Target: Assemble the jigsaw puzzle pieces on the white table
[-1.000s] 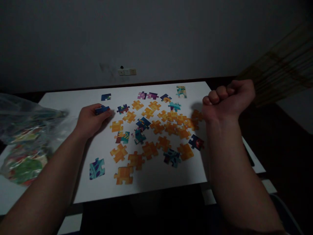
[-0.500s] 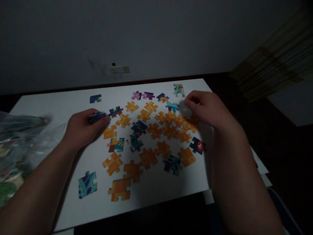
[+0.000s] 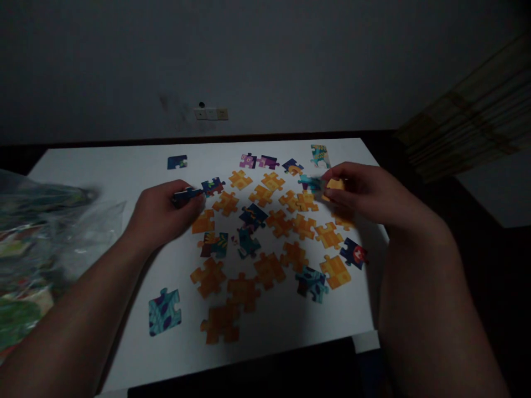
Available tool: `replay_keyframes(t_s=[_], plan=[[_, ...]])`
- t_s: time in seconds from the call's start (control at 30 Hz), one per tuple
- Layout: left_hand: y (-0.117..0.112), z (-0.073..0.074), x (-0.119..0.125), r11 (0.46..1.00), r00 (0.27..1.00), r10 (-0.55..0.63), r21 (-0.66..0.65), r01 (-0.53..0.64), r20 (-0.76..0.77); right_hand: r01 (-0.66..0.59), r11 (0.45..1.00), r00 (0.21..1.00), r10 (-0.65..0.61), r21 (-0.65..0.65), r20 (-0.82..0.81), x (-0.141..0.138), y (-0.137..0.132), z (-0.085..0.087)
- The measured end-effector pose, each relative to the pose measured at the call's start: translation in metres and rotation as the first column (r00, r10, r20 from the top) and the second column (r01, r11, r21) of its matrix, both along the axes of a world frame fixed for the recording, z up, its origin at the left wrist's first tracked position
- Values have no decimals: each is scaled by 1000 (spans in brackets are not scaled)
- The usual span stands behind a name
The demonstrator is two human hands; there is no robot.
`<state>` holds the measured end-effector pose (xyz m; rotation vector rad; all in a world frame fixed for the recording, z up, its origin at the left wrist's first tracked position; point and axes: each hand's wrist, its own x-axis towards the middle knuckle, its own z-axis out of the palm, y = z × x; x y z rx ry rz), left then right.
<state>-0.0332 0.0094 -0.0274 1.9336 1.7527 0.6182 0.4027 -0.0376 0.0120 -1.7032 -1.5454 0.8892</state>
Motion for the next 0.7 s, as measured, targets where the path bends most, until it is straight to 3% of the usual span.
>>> replay_keyframes(t_s=[0.1, 0.23, 0.37, 0.47, 0.7], plan=[[1, 0, 0, 1000, 1000, -6, 13, 5, 6, -38, 999, 973, 38, -3, 226, 1, 5, -5], [1, 3, 2, 1000, 999, 4, 6, -5, 32, -108, 992, 910, 125, -64, 396, -5, 11, -13], [1, 6, 4, 1000, 999, -2, -4, 3, 41, -289, 956, 831, 225, 49, 509, -9, 15, -18], [2, 6, 4, 1000, 1000, -8, 13, 8, 21, -356, 928, 801, 243, 109, 548, -6, 16, -21], [4, 1, -1, 999, 997, 24, 26, -26, 74, -228, 969, 840, 149, 92, 521, -1, 16, -23]])
